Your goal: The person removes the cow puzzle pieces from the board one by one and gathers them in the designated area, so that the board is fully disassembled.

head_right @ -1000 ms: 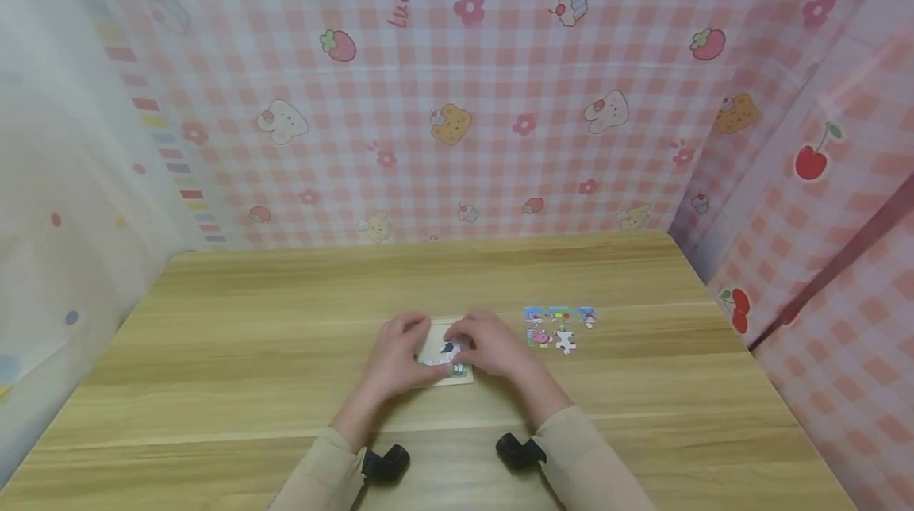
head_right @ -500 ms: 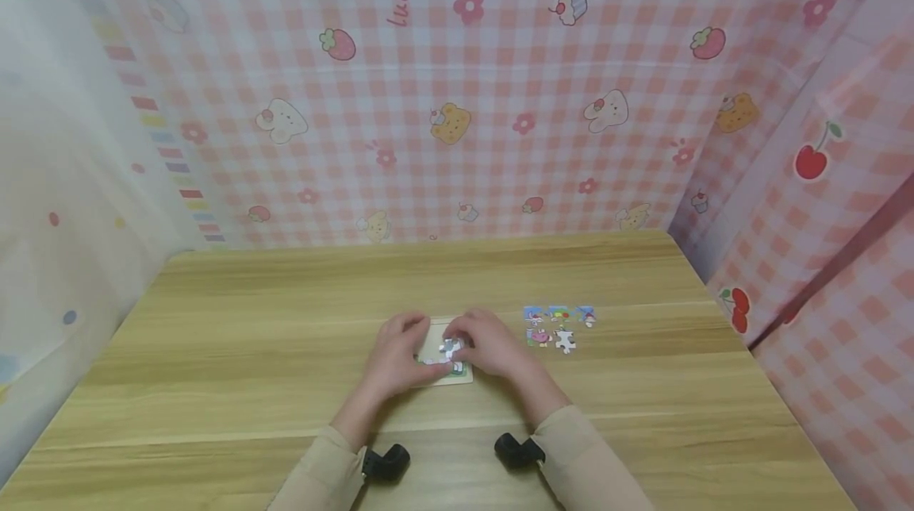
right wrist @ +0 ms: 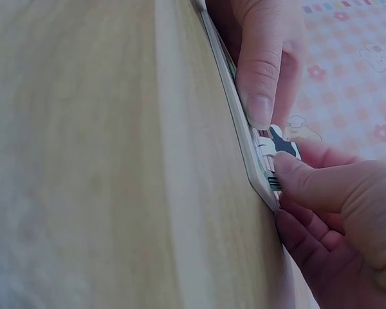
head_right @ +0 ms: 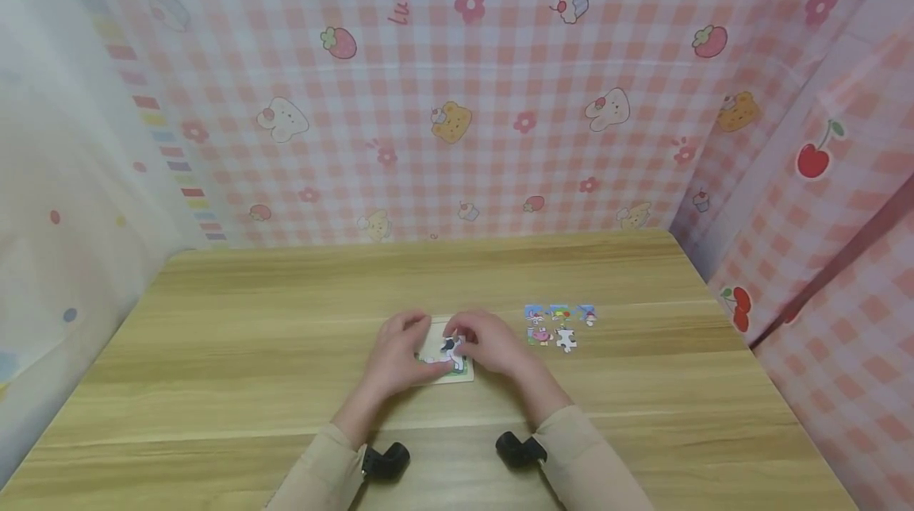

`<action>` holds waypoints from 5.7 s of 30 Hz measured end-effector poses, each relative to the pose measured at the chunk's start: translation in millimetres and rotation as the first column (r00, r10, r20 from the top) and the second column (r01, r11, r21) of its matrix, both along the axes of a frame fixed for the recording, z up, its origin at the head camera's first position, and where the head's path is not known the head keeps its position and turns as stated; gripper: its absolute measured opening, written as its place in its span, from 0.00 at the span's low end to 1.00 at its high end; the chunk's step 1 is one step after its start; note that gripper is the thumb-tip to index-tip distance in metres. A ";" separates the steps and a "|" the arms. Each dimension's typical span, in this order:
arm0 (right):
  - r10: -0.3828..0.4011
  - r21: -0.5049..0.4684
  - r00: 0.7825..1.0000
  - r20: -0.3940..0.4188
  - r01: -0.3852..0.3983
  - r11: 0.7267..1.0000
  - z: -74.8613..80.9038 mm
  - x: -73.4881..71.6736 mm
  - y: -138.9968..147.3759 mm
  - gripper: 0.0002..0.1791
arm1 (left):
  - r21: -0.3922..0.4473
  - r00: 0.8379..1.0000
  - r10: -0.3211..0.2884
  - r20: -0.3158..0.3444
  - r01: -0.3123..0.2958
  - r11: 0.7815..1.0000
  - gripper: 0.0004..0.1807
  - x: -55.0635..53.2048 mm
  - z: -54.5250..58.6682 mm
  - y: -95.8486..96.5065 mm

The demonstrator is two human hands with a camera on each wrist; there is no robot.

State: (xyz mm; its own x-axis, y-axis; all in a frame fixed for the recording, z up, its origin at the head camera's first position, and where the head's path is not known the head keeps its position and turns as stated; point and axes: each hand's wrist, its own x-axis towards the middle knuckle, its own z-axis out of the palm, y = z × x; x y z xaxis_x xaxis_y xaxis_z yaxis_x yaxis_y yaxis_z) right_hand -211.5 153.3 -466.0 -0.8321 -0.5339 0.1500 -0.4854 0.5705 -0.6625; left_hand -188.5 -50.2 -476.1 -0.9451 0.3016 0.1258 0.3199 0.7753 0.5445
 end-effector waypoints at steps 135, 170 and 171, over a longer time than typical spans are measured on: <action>-0.053 -0.084 0.998 -0.043 0.049 0.995 0.9 21.7 35.3 0.18 | 0.100 0.969 -0.238 0.065 0.231 0.968 0.45 5.6 -1.1 -66.7; 0.070 0.109 0.996 -0.056 -0.064 0.992 2.4 24.4 -44.1 0.18 | 0.116 0.967 -0.255 0.021 0.251 0.961 0.35 -23.5 1.0 -75.2; 0.067 0.111 0.996 -0.054 -0.060 0.992 2.0 24.4 -44.5 0.18 | 0.121 0.966 -0.257 0.018 0.253 0.960 0.34 -24.2 0.7 -75.2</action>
